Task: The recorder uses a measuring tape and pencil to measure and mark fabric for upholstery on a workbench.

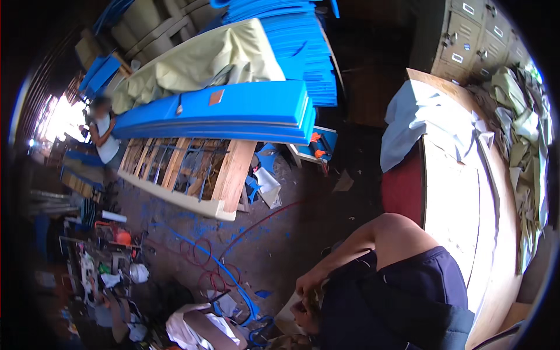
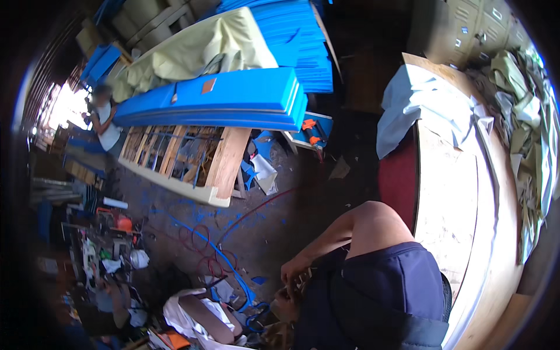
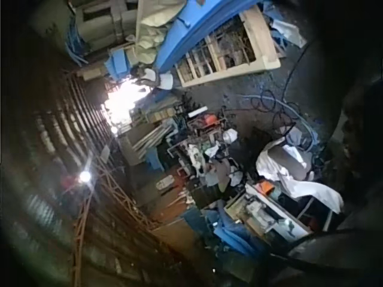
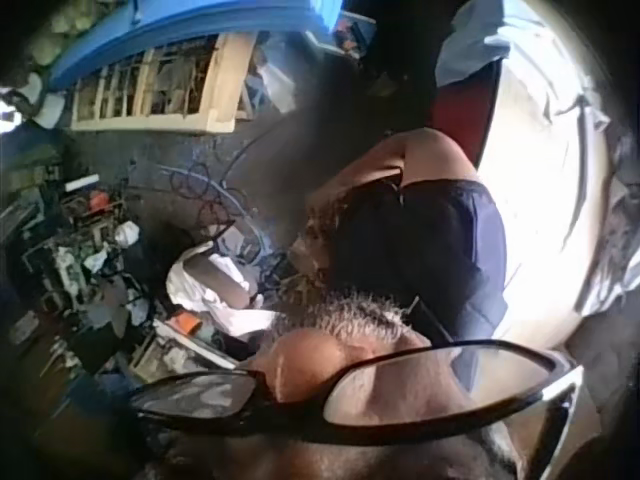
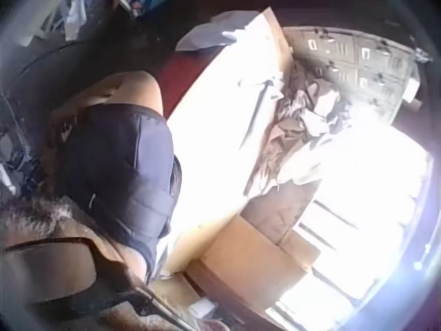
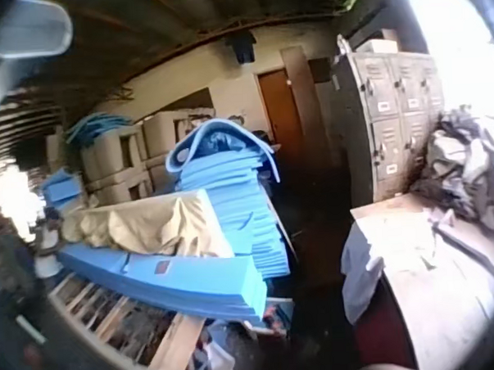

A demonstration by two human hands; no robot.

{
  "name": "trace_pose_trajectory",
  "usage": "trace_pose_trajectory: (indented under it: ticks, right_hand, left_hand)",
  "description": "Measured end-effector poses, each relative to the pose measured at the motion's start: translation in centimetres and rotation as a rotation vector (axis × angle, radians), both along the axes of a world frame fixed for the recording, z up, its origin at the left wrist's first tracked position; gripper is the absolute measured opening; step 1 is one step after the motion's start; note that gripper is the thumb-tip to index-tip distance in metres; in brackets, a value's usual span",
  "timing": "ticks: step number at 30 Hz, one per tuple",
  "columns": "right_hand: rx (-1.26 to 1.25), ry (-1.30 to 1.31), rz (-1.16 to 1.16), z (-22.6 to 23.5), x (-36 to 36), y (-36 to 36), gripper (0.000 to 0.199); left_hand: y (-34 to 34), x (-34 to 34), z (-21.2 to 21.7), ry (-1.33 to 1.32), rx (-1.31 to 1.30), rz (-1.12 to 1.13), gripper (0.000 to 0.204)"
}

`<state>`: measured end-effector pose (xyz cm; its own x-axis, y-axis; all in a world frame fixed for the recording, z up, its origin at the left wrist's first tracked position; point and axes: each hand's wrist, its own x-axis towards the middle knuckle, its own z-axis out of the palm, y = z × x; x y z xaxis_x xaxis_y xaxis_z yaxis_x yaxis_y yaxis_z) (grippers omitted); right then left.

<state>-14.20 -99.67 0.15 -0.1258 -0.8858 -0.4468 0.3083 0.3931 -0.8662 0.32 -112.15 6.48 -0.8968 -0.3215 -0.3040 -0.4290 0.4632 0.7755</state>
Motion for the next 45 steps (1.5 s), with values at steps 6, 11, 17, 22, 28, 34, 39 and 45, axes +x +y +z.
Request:
trace_pose_trajectory:
  ticks: [6,11,17,22,28,34,39,45]
  right_hand:
    - [-0.189,-0.051,-0.56,1.0,-4.5,13.2,0.032]
    - [-0.194,0.2,-1.099,4.7,-8.5,28.2,0.017]
    - [-0.441,0.456,-1.378,3.8,-20.2,38.2,0.019]
    - [-0.504,0.447,-1.687,0.2,-32.2,45.8,0.02]
    - [-0.536,0.439,-1.77,-2.1,-41.1,48.7,0.024]
    - [-0.654,0.438,-1.8,-2.4,-43.1,48.8,0.019]
    - [-0.609,0.447,-1.798,-2.4,-43.4,48.3,0.02]
    - [-0.423,0.74,-1.785,-2.4,-43.8,48.3,0.02]
  left_hand:
    - [2.9,-11.0,-0.6,0.021,0.03,-0.451,0.038]
    - [7.7,-18.5,0.8,0.093,-0.273,-0.753,0.023]
    - [20.0,-28.9,4.1,0.39,-0.458,-0.658,0.022]
    - [31.8,-40.7,3.7,0.39,-0.706,-0.596,0.02]
    - [38.2,-47.5,3.2,0.301,-0.797,-0.528,0.024]
    - [39.3,-48.4,2.5,0.214,-0.82,-0.473,0.025]
    - [38.8,-48.7,2.2,0.211,-0.808,-0.443,0.026]
    - [38.6,-48.8,1.4,0.216,-0.754,-0.454,0.028]
